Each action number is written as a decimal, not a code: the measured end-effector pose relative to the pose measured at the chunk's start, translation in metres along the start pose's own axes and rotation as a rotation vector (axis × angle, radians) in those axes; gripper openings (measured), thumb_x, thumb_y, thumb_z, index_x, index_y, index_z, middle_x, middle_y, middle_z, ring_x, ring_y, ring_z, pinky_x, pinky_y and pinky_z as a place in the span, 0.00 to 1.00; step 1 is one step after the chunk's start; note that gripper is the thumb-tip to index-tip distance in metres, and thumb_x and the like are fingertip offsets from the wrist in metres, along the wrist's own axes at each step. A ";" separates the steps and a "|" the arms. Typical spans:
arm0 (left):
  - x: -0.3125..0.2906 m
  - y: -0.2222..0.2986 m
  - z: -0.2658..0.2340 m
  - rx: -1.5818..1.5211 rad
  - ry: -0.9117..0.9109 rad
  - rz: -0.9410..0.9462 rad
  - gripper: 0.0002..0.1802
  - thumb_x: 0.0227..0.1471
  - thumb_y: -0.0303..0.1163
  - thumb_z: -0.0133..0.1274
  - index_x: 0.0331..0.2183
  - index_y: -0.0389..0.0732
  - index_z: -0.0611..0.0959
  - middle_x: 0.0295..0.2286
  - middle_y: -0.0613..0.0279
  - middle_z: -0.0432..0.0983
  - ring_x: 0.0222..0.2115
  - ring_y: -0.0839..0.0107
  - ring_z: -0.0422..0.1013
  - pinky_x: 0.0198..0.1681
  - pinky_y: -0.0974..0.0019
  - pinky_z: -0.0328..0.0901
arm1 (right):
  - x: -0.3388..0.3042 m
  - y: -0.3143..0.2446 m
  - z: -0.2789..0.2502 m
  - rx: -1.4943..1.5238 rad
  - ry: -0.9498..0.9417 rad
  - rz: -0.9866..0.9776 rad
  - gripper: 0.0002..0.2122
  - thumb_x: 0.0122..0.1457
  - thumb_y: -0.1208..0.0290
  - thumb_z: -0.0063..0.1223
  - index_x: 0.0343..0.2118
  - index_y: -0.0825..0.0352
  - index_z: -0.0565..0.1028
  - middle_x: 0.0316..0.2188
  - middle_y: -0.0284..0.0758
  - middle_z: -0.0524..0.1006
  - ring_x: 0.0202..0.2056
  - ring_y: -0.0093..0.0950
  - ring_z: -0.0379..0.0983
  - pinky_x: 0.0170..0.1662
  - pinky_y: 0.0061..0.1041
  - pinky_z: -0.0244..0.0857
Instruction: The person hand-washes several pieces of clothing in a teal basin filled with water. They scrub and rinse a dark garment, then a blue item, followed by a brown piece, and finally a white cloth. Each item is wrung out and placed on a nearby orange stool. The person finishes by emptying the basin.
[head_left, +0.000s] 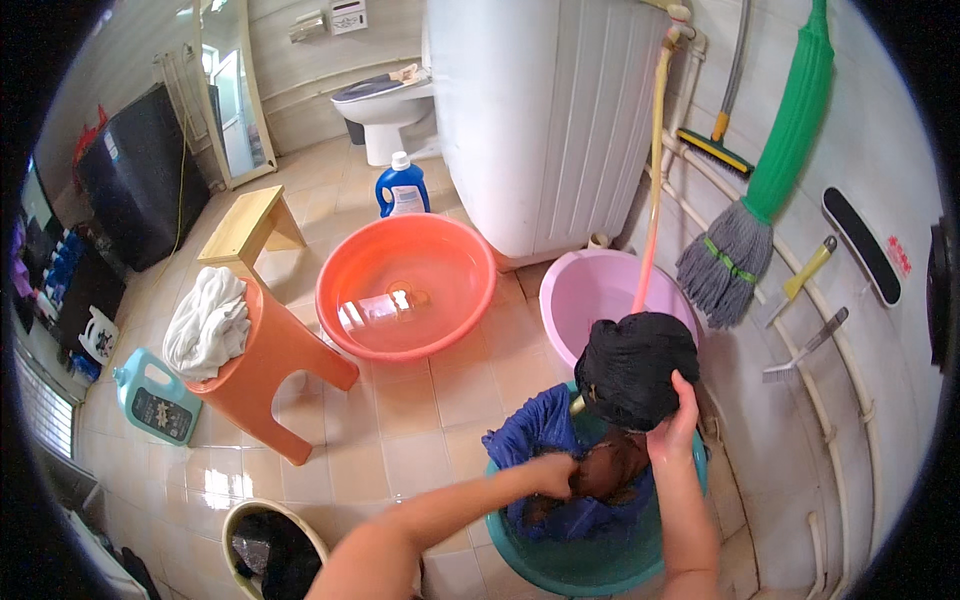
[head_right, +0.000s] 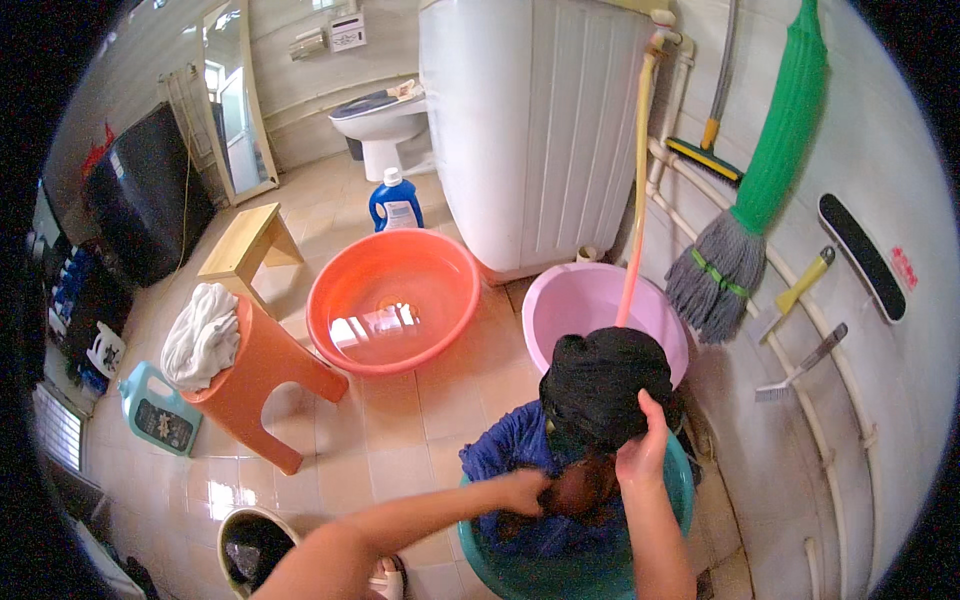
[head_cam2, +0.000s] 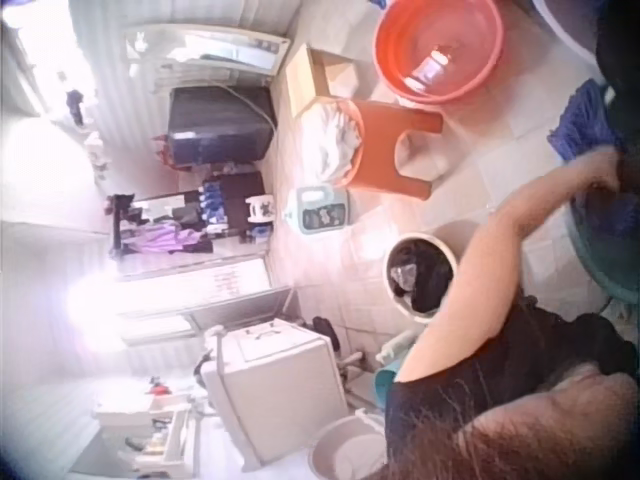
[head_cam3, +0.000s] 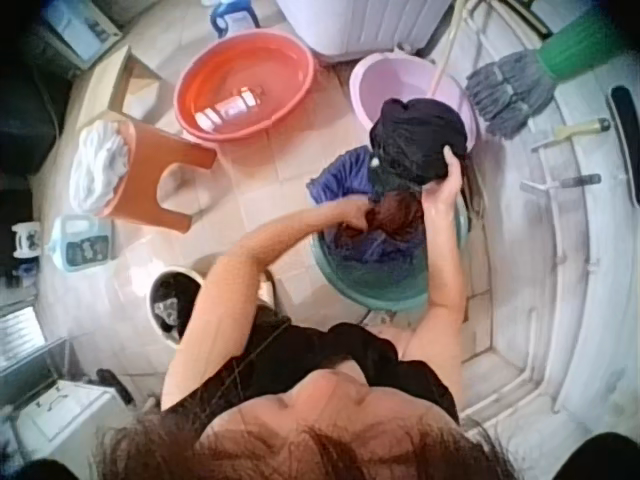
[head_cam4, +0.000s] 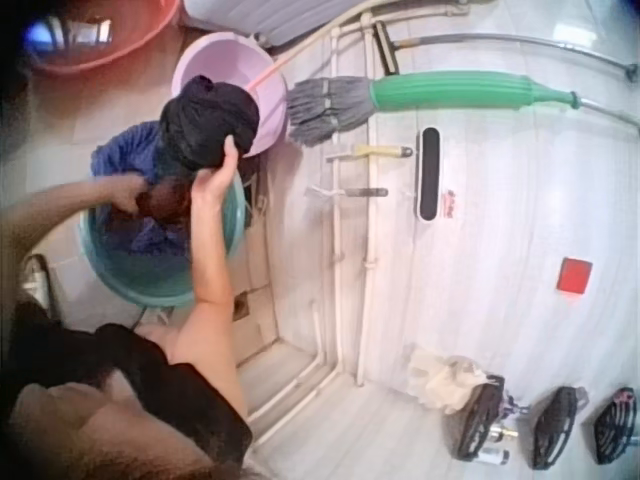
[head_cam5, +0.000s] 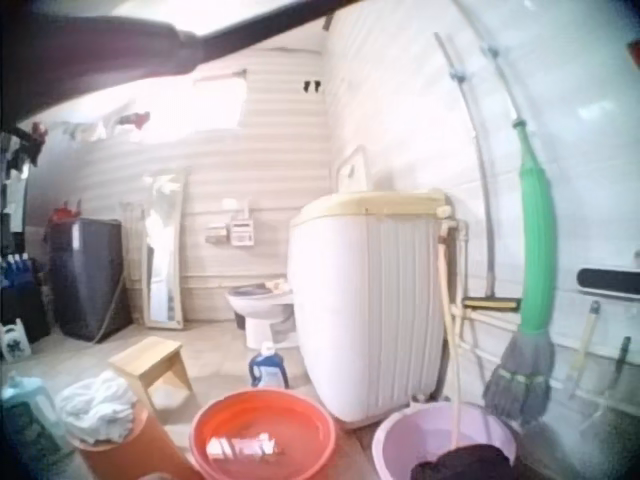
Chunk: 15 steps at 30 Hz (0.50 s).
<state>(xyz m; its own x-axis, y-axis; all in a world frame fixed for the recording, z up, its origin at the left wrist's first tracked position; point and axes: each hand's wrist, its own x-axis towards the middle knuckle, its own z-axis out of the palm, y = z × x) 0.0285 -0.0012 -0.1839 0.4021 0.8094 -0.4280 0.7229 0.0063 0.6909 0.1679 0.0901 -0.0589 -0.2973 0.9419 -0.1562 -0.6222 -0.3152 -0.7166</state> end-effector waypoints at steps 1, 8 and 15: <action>-0.014 0.000 -0.015 -0.020 0.197 0.044 0.13 0.31 0.28 0.49 0.27 0.37 0.80 0.32 0.47 0.74 0.37 0.54 0.69 0.38 0.57 0.65 | -0.003 -0.002 0.006 0.023 0.049 0.022 0.22 0.49 0.62 0.54 0.46 0.66 0.68 0.46 0.32 0.69 0.48 0.31 0.64 0.52 0.30 0.57; -0.039 -0.059 -0.023 -0.043 0.846 -0.310 0.21 0.46 0.35 0.51 0.43 0.37 0.72 0.39 0.45 0.71 0.41 0.50 0.68 0.43 0.57 0.64 | 0.004 -0.010 -0.010 0.021 0.062 -0.027 0.23 0.50 0.62 0.52 0.48 0.65 0.66 0.47 0.32 0.68 0.49 0.30 0.64 0.52 0.31 0.57; -0.063 -0.027 -0.013 0.118 0.790 0.037 0.16 0.50 0.27 0.43 0.43 0.36 0.70 0.37 0.43 0.71 0.36 0.48 0.70 0.37 0.57 0.67 | 0.002 -0.013 -0.014 0.002 0.048 -0.019 0.24 0.50 0.62 0.52 0.50 0.65 0.65 0.48 0.32 0.67 0.50 0.30 0.63 0.52 0.31 0.56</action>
<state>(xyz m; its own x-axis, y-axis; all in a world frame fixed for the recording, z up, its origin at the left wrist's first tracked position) -0.0239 -0.0448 -0.1683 -0.0579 0.9847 0.1641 0.7892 -0.0555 0.6116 0.1854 0.0972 -0.0597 -0.2501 0.9523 -0.1746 -0.6286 -0.2969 -0.7188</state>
